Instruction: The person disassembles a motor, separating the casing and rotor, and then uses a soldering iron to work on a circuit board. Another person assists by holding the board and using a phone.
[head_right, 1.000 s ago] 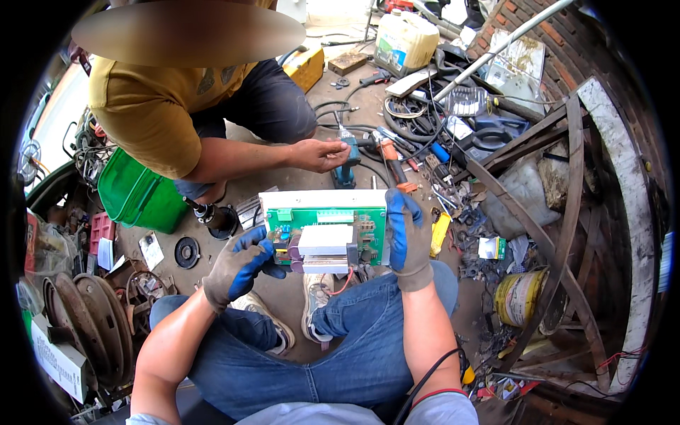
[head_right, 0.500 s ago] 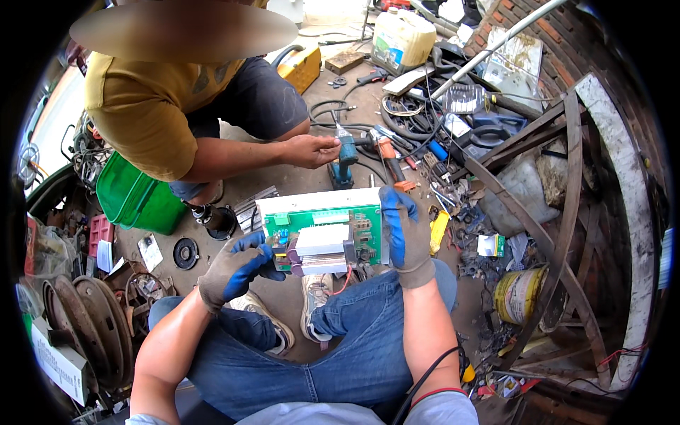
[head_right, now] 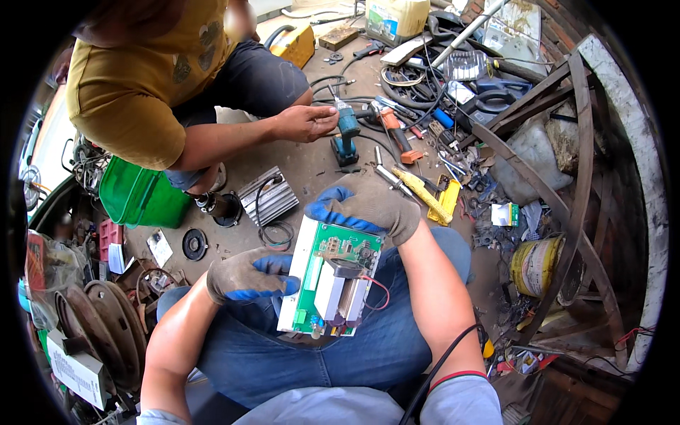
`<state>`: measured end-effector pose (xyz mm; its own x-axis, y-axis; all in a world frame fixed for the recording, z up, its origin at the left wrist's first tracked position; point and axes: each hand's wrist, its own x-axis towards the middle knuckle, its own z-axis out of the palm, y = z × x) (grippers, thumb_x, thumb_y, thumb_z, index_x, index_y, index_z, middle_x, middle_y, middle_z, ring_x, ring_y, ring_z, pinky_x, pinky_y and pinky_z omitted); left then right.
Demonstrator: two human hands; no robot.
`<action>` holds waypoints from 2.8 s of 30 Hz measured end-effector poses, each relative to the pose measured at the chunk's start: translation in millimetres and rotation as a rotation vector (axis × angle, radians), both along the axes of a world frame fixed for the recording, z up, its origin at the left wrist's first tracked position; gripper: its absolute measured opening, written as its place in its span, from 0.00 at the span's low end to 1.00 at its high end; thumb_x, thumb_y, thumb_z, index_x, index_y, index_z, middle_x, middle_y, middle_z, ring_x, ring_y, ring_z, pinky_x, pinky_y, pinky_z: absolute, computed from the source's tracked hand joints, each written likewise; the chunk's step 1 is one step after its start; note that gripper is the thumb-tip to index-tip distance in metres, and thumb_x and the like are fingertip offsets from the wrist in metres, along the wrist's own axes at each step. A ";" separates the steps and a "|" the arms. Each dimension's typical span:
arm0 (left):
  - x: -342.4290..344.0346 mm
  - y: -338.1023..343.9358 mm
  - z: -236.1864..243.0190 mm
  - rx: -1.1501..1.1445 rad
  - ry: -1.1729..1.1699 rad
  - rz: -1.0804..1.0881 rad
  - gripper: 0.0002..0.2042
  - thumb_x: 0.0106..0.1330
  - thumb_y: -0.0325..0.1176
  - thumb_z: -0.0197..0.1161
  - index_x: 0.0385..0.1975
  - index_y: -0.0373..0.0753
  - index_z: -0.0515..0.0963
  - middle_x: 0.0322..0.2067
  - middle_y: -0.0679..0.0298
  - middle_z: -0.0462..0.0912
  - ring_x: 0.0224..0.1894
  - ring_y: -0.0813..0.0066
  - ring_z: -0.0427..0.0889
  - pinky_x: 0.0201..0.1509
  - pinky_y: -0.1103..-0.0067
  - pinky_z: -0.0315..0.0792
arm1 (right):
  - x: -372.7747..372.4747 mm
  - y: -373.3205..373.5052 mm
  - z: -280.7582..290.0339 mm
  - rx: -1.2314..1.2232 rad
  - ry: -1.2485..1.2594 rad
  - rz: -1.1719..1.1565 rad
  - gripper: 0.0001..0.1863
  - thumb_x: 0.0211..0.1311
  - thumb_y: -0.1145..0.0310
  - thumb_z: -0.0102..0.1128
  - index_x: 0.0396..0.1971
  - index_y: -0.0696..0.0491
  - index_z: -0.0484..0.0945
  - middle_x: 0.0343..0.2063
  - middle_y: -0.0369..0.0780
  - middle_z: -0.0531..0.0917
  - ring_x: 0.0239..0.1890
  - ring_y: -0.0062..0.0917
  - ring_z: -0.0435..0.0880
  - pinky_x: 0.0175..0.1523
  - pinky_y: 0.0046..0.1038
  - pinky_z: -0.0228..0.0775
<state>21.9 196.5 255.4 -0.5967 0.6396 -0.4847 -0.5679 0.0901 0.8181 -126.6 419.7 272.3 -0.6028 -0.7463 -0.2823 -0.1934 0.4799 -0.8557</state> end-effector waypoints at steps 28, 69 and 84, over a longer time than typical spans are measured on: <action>5.3 -8.3 -10.7 0.539 -0.079 0.858 0.12 0.65 0.27 0.61 0.45 0.30 0.74 0.34 0.60 0.83 0.31 0.74 0.83 0.32 0.81 0.78 | 25.3 5.4 -7.5 -0.448 -0.237 -0.382 0.18 0.66 0.64 0.60 0.50 0.61 0.78 0.39 0.37 0.83 0.39 0.14 0.80 0.44 0.18 0.73; 26.7 -28.0 -63.8 -0.492 1.265 0.174 0.20 0.57 0.23 0.61 0.52 0.36 0.75 0.51 0.57 0.78 0.55 0.60 0.76 0.60 0.68 0.68 | 22.3 9.7 -1.0 -0.478 -0.253 -0.289 0.16 0.64 0.64 0.60 0.44 0.62 0.80 0.34 0.37 0.85 0.36 0.15 0.80 0.41 0.18 0.72; 19.2 -15.1 -32.7 -0.495 1.080 0.082 0.22 0.60 0.30 0.60 0.56 0.39 0.72 0.51 0.57 0.78 0.57 0.59 0.74 0.63 0.64 0.64 | 21.5 11.9 -2.9 -0.542 -0.058 -0.210 0.16 0.64 0.63 0.61 0.43 0.62 0.81 0.34 0.37 0.85 0.36 0.15 0.80 0.42 0.18 0.72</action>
<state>41.1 181.4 222.8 -0.8784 0.4650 0.1103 0.3746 0.5265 0.7632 -105.1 431.6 269.4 -0.7486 -0.6594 0.0694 -0.0867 -0.0063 -0.9962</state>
